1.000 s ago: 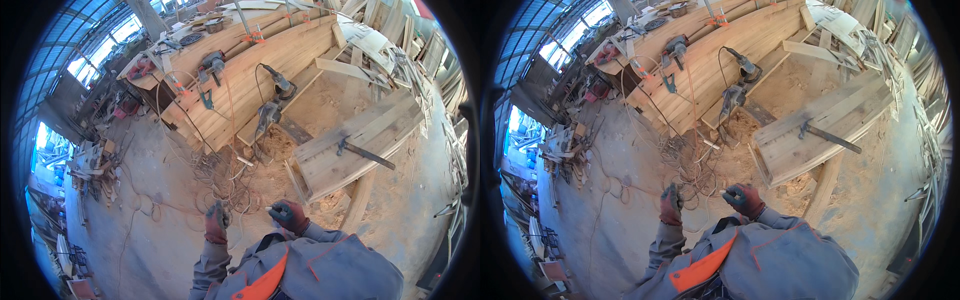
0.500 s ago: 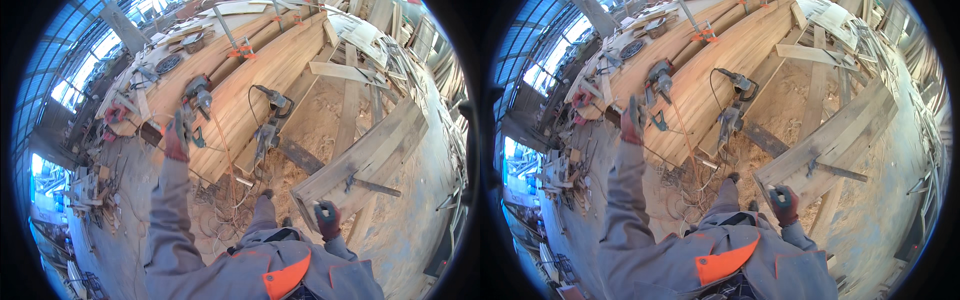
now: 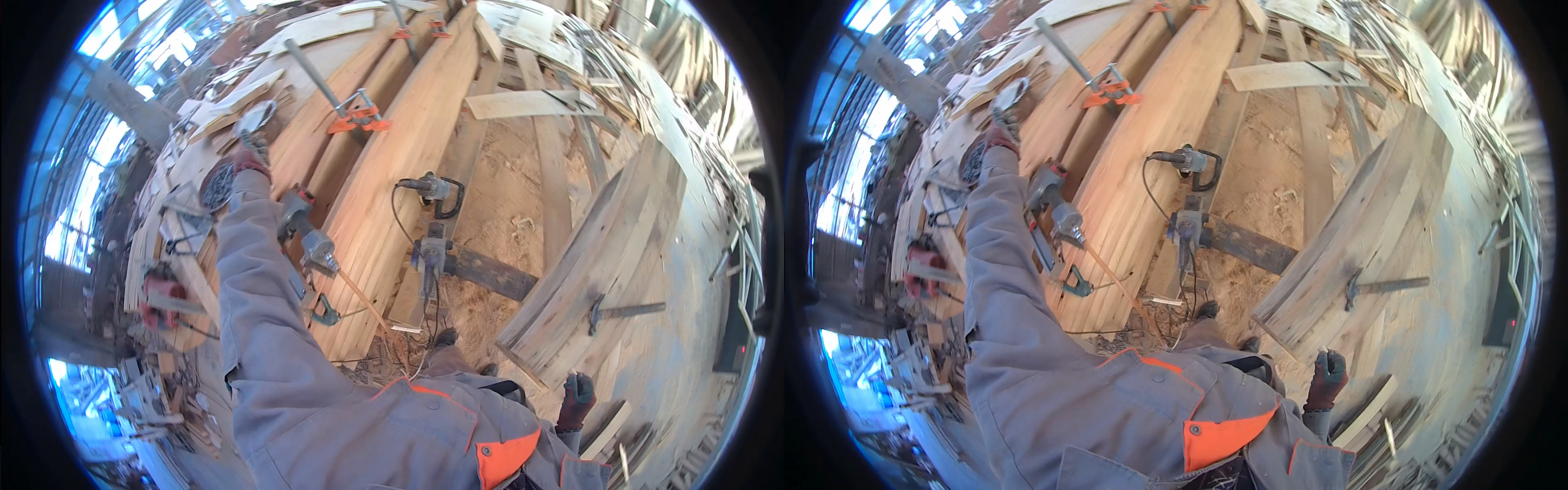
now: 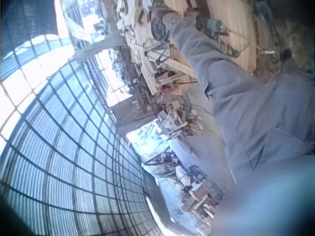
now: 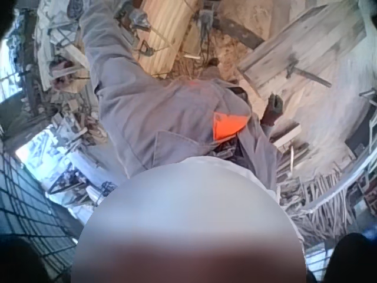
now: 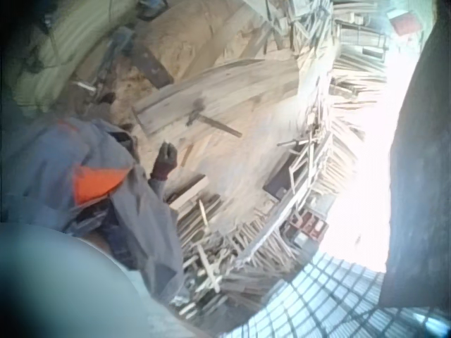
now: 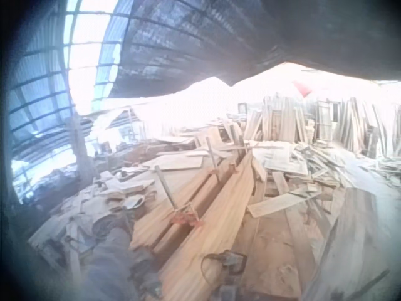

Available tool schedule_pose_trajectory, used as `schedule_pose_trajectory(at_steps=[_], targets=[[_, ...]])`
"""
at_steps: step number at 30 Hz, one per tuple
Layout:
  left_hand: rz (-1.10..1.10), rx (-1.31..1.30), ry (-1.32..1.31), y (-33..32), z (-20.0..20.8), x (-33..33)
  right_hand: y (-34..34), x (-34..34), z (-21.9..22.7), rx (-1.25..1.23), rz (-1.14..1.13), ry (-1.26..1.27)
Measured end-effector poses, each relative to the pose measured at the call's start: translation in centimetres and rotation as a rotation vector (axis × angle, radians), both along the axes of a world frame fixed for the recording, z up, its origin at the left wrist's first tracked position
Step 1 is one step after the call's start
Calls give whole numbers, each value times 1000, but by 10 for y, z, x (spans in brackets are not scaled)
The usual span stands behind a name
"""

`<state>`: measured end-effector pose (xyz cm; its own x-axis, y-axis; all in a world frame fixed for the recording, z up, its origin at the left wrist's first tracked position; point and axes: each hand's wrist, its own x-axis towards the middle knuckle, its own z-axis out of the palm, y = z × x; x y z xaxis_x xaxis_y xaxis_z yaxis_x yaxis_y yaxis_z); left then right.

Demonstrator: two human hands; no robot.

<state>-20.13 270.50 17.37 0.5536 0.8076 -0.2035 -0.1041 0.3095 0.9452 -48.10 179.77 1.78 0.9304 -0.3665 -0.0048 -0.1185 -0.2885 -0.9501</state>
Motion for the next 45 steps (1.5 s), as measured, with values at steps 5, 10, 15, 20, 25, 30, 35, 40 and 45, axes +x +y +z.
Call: schedule_pose_trajectory(at_steps=[5, 10, 15, 20, 25, 30, 35, 40, 45], targets=[[-225, 61, 34, 36, -33, 60, 22, -11, 30, -195, 17, 152], [-304, 61, 108, 23, -55, 113, 32, -11, 36, -333, -60, 96], [-278, 84, 129, 22, -59, 114, 47, -12, 32, -377, -49, 106], [-265, 112, 131, 19, -48, 95, 45, -15, 24, -323, -31, 57], [-248, 134, 137, 7, -36, 66, 41, -21, 20, -240, -35, 113], [-247, 135, 111, -15, -24, 34, 31, -24, 21, -166, -17, 56], [-274, 146, 82, -56, -3, -12, 1, -52, 23, -156, -22, 160], [-371, 147, 32, -142, 24, -65, -66, -107, 4, -225, -52, 83], [-569, 109, -46, -296, 43, -121, -162, -197, -36, -51, -167, 126]])
